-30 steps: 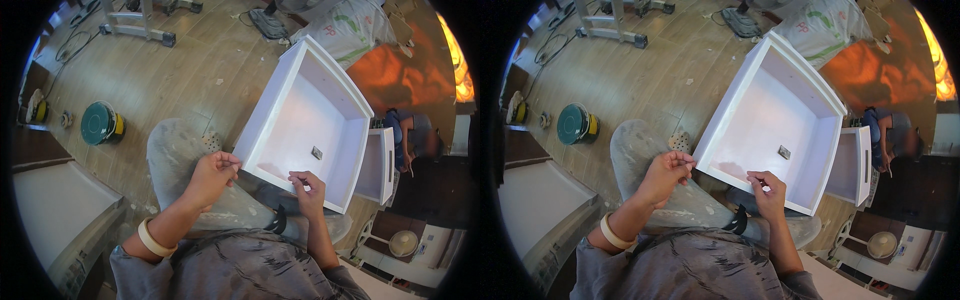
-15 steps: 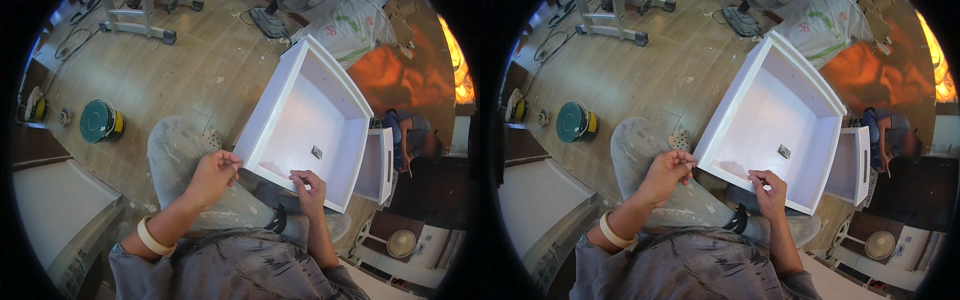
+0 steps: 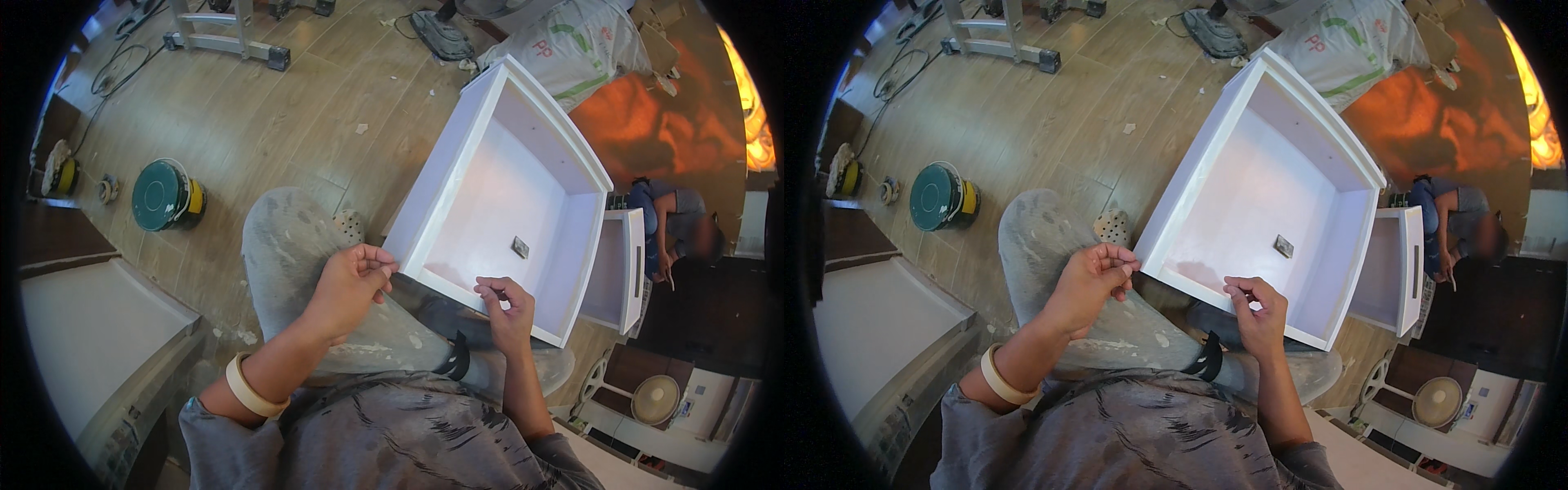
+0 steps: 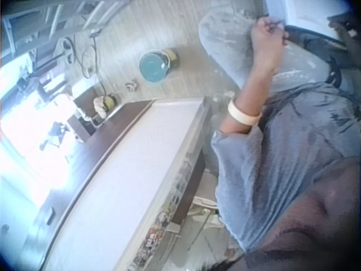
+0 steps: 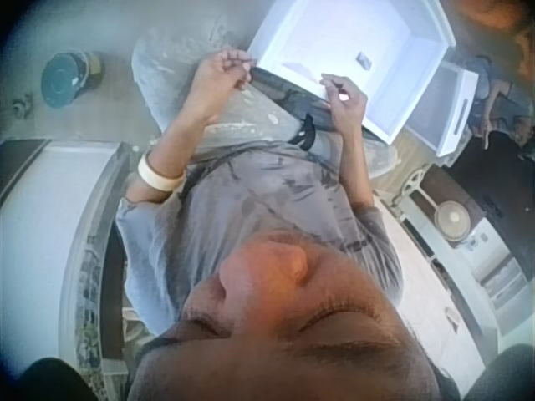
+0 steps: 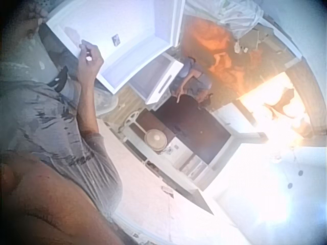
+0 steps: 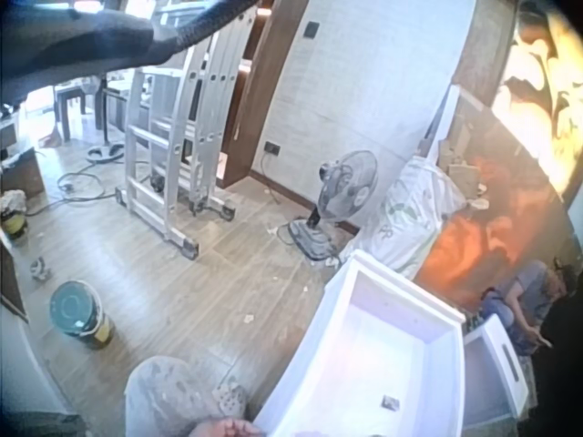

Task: The person sits on the floor and applies masking tape to the edges of a white drawer. They smooth the tape along the seams and corners, then use a small tool to trim or press the tape. The drawer remains on the floor throughout the clip.

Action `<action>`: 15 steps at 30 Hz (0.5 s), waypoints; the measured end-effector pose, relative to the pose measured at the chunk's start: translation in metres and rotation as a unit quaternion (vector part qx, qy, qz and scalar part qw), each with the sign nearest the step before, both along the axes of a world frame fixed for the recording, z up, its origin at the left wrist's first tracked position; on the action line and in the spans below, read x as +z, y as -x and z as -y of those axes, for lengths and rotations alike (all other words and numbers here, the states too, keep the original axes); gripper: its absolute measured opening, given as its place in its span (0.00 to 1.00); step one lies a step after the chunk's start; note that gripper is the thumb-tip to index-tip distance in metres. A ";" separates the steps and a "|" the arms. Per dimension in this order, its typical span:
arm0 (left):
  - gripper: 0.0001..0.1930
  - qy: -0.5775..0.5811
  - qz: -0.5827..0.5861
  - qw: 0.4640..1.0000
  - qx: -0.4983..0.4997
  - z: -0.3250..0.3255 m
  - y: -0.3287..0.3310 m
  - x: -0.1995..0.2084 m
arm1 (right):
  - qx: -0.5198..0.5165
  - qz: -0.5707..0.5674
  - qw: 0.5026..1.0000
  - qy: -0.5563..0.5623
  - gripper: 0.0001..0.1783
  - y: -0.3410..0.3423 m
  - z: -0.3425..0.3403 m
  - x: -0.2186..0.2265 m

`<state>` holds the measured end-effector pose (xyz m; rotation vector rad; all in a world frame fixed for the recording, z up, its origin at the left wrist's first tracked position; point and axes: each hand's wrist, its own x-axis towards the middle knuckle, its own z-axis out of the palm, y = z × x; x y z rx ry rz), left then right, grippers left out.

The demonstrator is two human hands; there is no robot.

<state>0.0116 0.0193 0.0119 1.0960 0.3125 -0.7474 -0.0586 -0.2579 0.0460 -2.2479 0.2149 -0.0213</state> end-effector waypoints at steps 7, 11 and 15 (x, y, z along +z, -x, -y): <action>0.08 0.073 -0.008 0.997 0.020 -0.006 -0.004 0.001 | 0.001 -0.006 1.000 0.004 0.08 -0.001 -0.001 0.003; 0.06 -0.180 0.225 0.951 -0.112 -0.011 -0.012 0.007 | -0.001 -0.006 1.000 0.002 0.08 0.000 0.000 0.001; 0.06 -0.228 0.268 0.915 -0.197 -0.014 -0.022 0.016 | -0.005 -0.009 1.000 -0.005 0.08 0.000 0.000 0.002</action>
